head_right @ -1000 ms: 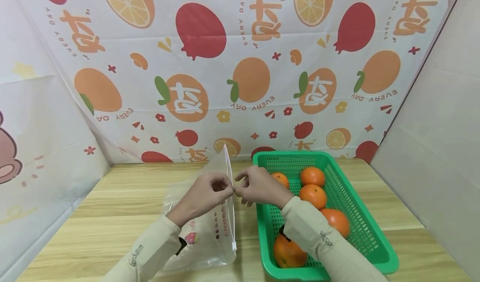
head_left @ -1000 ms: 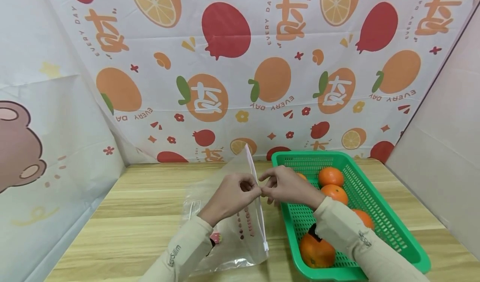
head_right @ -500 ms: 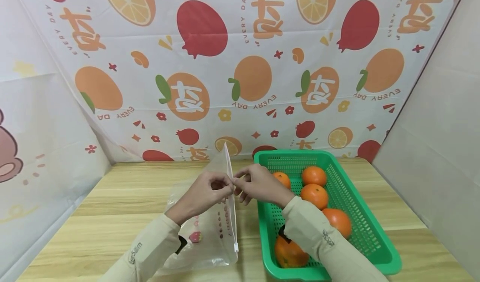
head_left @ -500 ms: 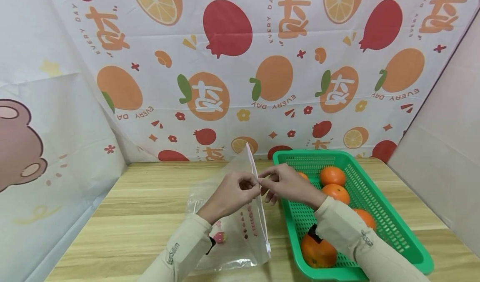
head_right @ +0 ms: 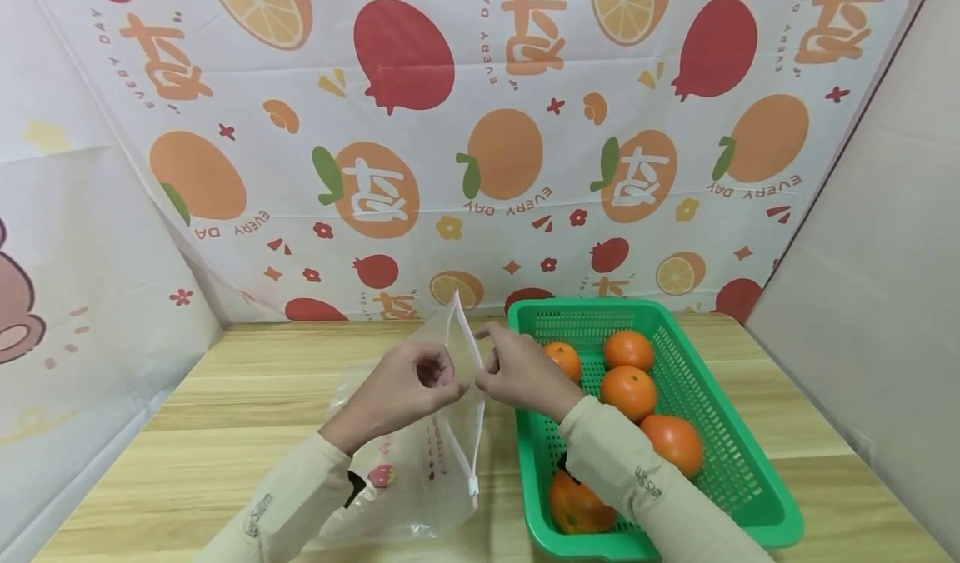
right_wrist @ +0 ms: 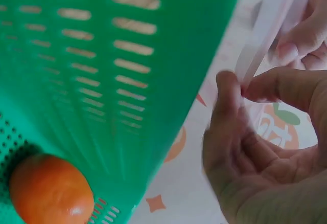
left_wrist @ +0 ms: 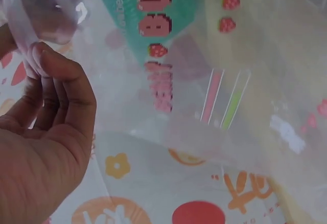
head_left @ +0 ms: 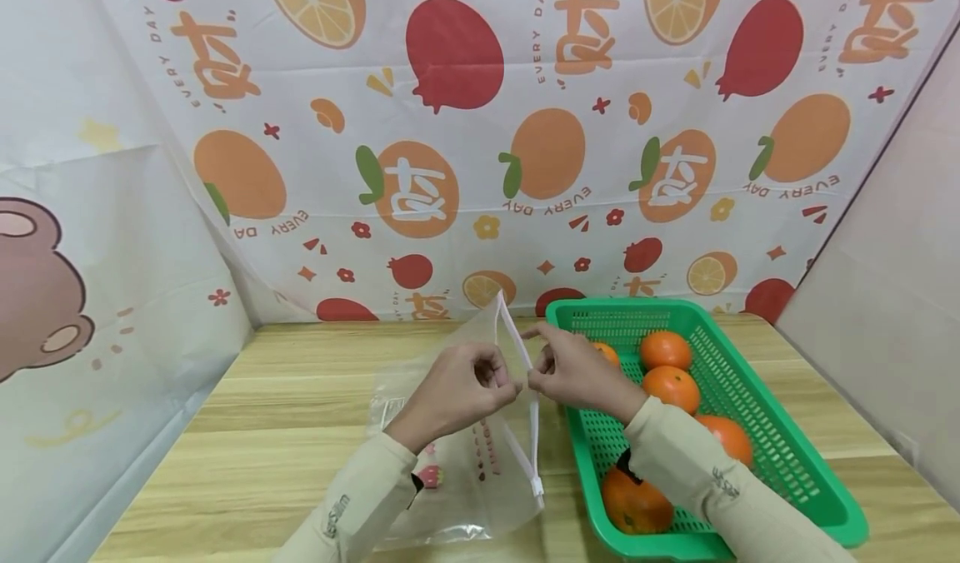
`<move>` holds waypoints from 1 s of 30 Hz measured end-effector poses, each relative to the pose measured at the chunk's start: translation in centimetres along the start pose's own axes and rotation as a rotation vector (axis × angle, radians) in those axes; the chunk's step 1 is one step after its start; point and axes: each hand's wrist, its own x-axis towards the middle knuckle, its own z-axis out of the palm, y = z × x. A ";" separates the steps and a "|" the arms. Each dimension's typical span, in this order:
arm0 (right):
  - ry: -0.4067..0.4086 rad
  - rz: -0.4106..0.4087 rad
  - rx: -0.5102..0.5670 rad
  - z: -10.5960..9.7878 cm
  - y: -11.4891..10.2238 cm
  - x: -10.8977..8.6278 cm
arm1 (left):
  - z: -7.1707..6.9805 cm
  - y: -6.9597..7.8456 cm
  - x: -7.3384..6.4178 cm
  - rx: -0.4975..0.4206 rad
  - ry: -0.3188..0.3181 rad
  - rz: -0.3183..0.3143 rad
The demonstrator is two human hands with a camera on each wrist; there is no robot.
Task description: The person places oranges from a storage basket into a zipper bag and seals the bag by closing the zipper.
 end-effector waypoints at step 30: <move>0.121 -0.079 -0.466 -0.1 1.5 -0.8 | -6.6 -1.9 -3.4 0.191 -0.001 -0.183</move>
